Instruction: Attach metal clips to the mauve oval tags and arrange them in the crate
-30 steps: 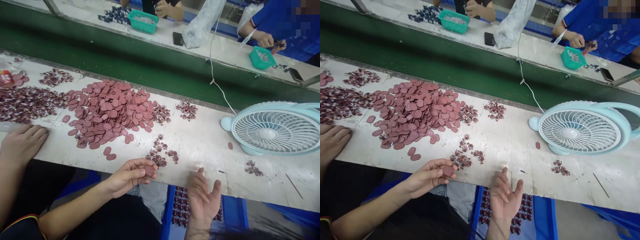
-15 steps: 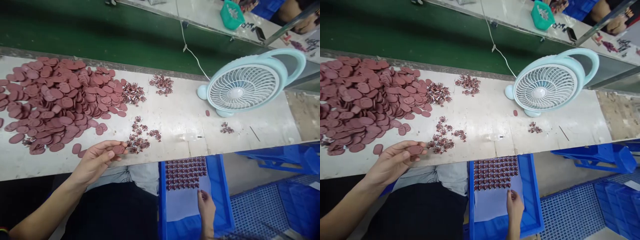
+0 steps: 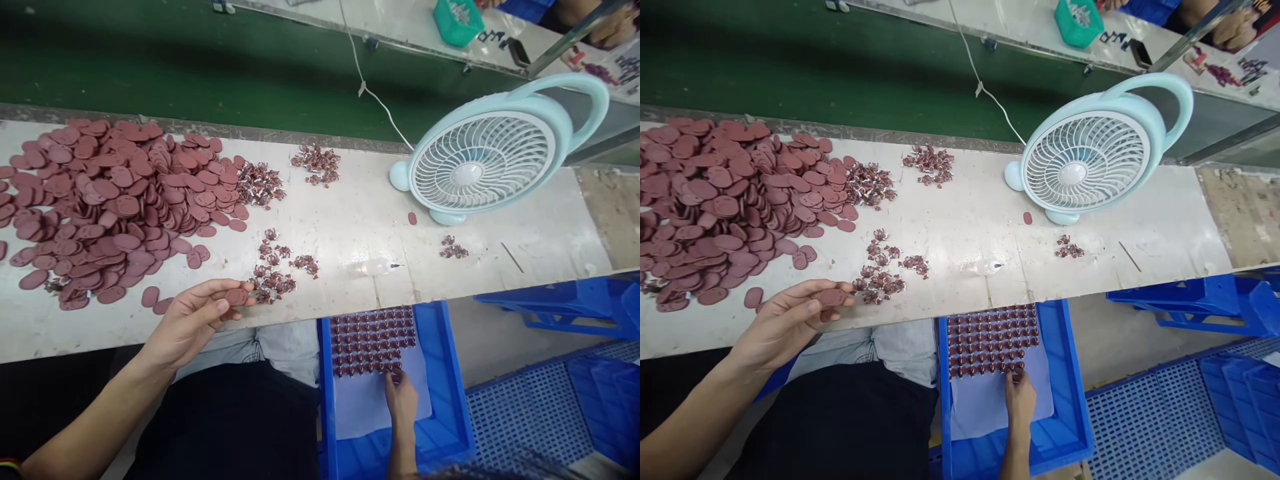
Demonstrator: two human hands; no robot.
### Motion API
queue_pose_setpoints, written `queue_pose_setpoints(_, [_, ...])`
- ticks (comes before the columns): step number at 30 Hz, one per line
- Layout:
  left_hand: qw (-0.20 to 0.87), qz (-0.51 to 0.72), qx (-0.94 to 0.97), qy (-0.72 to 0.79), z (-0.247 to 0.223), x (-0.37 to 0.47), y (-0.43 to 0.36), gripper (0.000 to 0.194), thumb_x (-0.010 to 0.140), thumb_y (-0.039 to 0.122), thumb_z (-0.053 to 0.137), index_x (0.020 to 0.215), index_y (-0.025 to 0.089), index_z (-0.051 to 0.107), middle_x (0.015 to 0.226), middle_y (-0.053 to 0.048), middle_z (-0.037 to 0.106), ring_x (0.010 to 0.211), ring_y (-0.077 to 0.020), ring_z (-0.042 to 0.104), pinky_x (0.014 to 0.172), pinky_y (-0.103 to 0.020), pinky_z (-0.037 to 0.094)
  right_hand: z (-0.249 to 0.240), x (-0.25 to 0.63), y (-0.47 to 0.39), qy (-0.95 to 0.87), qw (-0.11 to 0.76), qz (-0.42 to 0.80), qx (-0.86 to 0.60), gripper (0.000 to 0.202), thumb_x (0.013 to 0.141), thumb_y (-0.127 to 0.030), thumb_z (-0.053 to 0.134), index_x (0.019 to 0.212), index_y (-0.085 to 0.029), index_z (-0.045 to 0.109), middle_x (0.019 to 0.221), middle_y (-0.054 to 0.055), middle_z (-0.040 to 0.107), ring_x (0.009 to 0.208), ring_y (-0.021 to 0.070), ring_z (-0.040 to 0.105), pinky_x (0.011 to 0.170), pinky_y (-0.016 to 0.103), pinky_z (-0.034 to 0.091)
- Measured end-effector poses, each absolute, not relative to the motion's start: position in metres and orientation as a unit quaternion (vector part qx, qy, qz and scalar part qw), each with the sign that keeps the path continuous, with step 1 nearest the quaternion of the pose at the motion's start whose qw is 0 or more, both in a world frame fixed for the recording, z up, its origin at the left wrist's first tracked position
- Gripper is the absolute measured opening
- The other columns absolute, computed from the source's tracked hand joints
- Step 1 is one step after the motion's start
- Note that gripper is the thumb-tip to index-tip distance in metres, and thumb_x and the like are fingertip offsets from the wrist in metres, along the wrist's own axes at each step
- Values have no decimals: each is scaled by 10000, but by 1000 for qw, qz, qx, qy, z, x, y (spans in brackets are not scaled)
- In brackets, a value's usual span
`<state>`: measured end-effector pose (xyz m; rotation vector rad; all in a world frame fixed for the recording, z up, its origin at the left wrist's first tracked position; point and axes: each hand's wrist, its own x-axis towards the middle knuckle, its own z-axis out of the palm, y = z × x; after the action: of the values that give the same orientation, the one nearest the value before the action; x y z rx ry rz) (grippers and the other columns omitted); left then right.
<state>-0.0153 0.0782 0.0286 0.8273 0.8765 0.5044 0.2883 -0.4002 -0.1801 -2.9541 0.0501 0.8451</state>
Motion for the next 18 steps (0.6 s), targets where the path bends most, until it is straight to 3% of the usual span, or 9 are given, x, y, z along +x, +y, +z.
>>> queue_pose_setpoints(13, [793, 233, 378, 418, 29, -17, 79, 277, 806, 359, 1012, 1046, 259, 916, 1202, -84, 894, 989, -258, 873, 733, -222, 701, -178, 292, -396, 13, 60, 270, -961, 333, 1017, -471, 740, 1210, -199, 740, 1114, 36, 798, 1099, 249, 762, 1017, 501, 646])
queue_pose_setpoints(18, [787, 230, 382, 427, 31, -19, 79, 276, 809, 372, 1009, 1041, 258, 909, 1207, -78, 891, 996, -263, 867, 741, -240, 704, -168, 296, -398, 32, 56, 259, -964, 397, 1018, -559, 714, 1188, -202, 746, 1084, 31, 801, 1079, 249, 767, 1029, 510, 638])
